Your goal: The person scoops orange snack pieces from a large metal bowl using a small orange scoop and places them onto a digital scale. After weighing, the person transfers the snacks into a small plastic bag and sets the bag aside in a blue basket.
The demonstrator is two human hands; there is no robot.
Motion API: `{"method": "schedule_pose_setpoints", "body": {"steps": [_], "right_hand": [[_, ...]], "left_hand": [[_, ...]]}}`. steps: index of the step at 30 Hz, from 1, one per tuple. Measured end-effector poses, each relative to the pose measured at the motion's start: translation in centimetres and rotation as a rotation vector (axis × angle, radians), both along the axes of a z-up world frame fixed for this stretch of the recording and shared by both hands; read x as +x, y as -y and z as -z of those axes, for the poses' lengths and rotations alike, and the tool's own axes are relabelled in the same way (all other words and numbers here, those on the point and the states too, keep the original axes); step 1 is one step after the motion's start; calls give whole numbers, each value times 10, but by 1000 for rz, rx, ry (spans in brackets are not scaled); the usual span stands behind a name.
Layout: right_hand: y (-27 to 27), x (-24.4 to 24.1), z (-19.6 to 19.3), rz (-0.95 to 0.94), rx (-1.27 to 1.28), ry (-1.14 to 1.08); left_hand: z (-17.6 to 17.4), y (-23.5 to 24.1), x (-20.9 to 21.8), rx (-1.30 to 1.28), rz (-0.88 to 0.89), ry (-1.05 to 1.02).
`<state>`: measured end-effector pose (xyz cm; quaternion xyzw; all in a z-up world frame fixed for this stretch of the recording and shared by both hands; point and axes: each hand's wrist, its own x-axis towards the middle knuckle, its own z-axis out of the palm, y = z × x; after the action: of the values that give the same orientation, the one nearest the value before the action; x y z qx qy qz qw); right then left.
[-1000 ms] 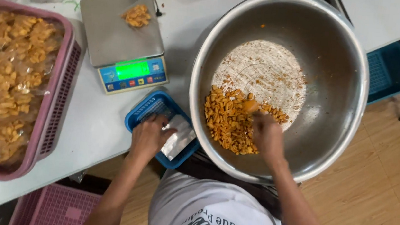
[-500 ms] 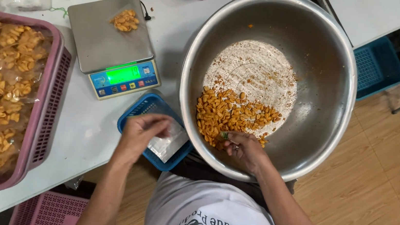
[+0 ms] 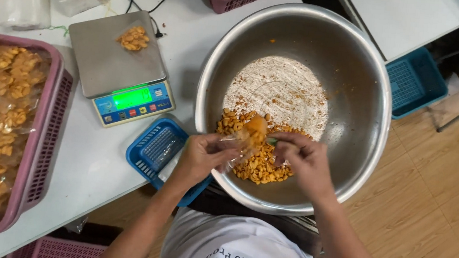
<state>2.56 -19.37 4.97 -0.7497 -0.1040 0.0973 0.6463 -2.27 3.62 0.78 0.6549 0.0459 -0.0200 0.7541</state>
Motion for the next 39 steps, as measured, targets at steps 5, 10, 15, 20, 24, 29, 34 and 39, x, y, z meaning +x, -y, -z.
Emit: {"method": "schedule_pose_setpoints", "body": {"steps": [5, 10, 15, 20, 24, 29, 34, 39], "right_hand": [[1, -13, -4, 22, -460, 563], [5, -20, -21, 25, -480, 724], [17, -9, -20, 107, -489, 756], [30, 3, 53, 83, -630, 501], [36, -10, 74, 22, -788, 227], [54, -12, 90, 15, -822, 161], [54, -16, 93, -14, -810, 135], [51, -10, 108, -34, -875, 161]], "left_hand": [[-13, 16, 4, 176, 104, 5], [-9, 28, 18, 153, 253, 20], [9, 33, 23, 155, 308, 13], [8, 34, 26, 91, 228, 42], [-29, 3, 30, 16, -77, 147], [17, -150, 130, 254, -369, 392], [94, -261, 166, 836, -764, 283], [102, -221, 150, 1708, -514, 572]]}}
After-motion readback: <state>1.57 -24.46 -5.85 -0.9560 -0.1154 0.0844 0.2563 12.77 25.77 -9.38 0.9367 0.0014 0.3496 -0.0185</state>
